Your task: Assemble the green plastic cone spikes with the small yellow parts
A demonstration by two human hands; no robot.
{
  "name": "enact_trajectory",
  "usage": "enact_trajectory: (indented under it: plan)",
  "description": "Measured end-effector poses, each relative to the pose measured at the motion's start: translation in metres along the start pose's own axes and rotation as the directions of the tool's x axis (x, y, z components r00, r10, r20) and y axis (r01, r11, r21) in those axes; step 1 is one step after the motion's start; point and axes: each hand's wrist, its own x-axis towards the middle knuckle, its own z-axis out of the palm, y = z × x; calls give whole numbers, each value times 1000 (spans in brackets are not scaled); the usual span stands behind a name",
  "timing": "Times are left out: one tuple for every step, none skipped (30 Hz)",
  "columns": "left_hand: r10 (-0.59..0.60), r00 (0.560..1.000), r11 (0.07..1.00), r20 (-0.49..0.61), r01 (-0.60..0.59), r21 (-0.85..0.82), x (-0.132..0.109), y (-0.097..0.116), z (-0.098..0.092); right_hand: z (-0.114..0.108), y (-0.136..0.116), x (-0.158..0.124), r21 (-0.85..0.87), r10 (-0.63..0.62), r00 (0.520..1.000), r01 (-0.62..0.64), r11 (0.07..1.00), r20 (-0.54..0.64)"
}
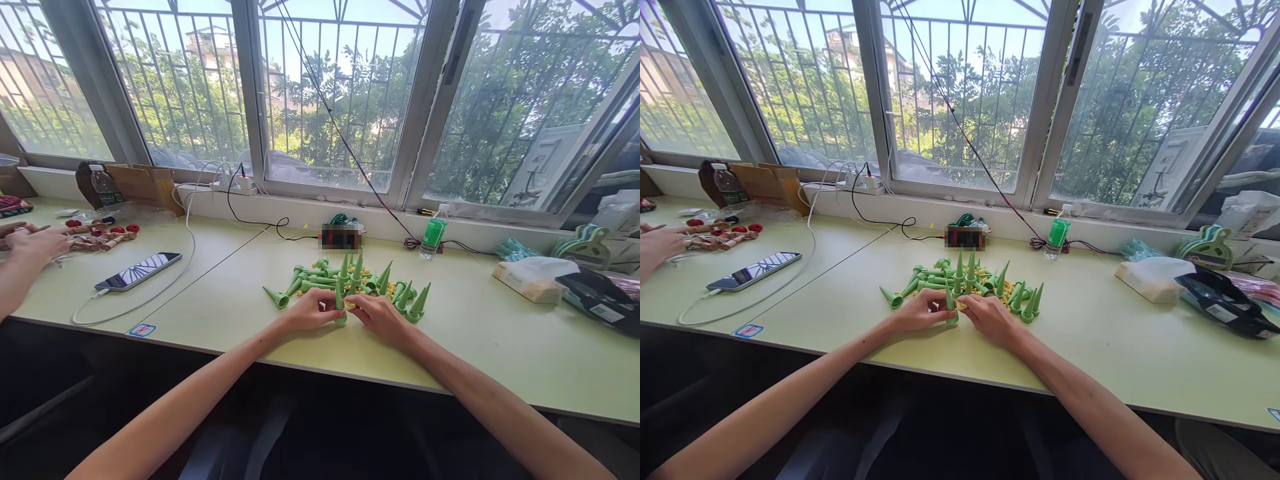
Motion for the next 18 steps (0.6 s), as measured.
enact_trajectory:
  plan:
    - [6,1000,1000,2,-6,5,0,-1,0,0,0,0,-1,-6,1000,6,1000,-1]
    - [10,1000,1000,3,-10,11,0,-1,0,0,0,0,-4,-12,1000,12,1000,-5]
    - [12,1000,1000,7,-12,17,0,-1,0,-1,-1,1,-7,-19,1000,19,1000,-9]
    - [13,1000,1000,10,-13,21,0,-1,0,-1,-1,1,-11,-24,1000,24,1000,-13]
    - [12,1000,1000,14,-13,24,0,-1,0,-1,-2,1,-15,-28,999,28,999,-15]
    - [11,1000,1000,18,-11,26,0,-1,0,-2,-2,2,-19,-31,999,31,999,-16]
    - [9,1000,1000,18,-10,28,0,-1,0,-3,-2,2,-22,-32,999,32,999,-16]
    - [8,1000,1000,19,-8,30,0,-1,0,-3,-3,2,-23,-33,999,32,999,-16]
    - [6,1000,999,19,-6,31,0,-1,0,-3,-3,2,-24,-31,999,31,999,-12]
    - [4,1000,999,18,-4,32,0,-1,0,-4,-3,2,-25,-31,999,31,999,-10]
    - [2,1000,999,18,-3,35,0,-1,1,-4,-3,1,-26,-30,1000,30,999,-8]
    - [2,1000,999,18,-2,39,0,-1,1,-4,-3,1,-27,-29,1000,28,999,-5]
    - [2,1000,999,16,-2,44,0,-1,1,-3,-2,1,-27,-26,1000,26,999,-2]
    - [2,1000,999,13,-2,51,0,-2,1,-3,-2,1,-28,-23,1000,23,999,2]
    - [2,1000,998,11,-3,57,0,-2,1,-3,-2,1,-28,-20,1000,20,999,5]
    - [3,1000,998,10,-4,62,0,-2,1,-3,-2,1,-27,-17,1000,17,999,7]
    - [5,1000,998,10,-6,64,0,-2,1,-3,-2,0,-25,-14,1000,15,1000,11]
    - [7,1000,998,10,-8,67,0,-1,1,-3,-2,0,-23,-13,1000,13,1000,13]
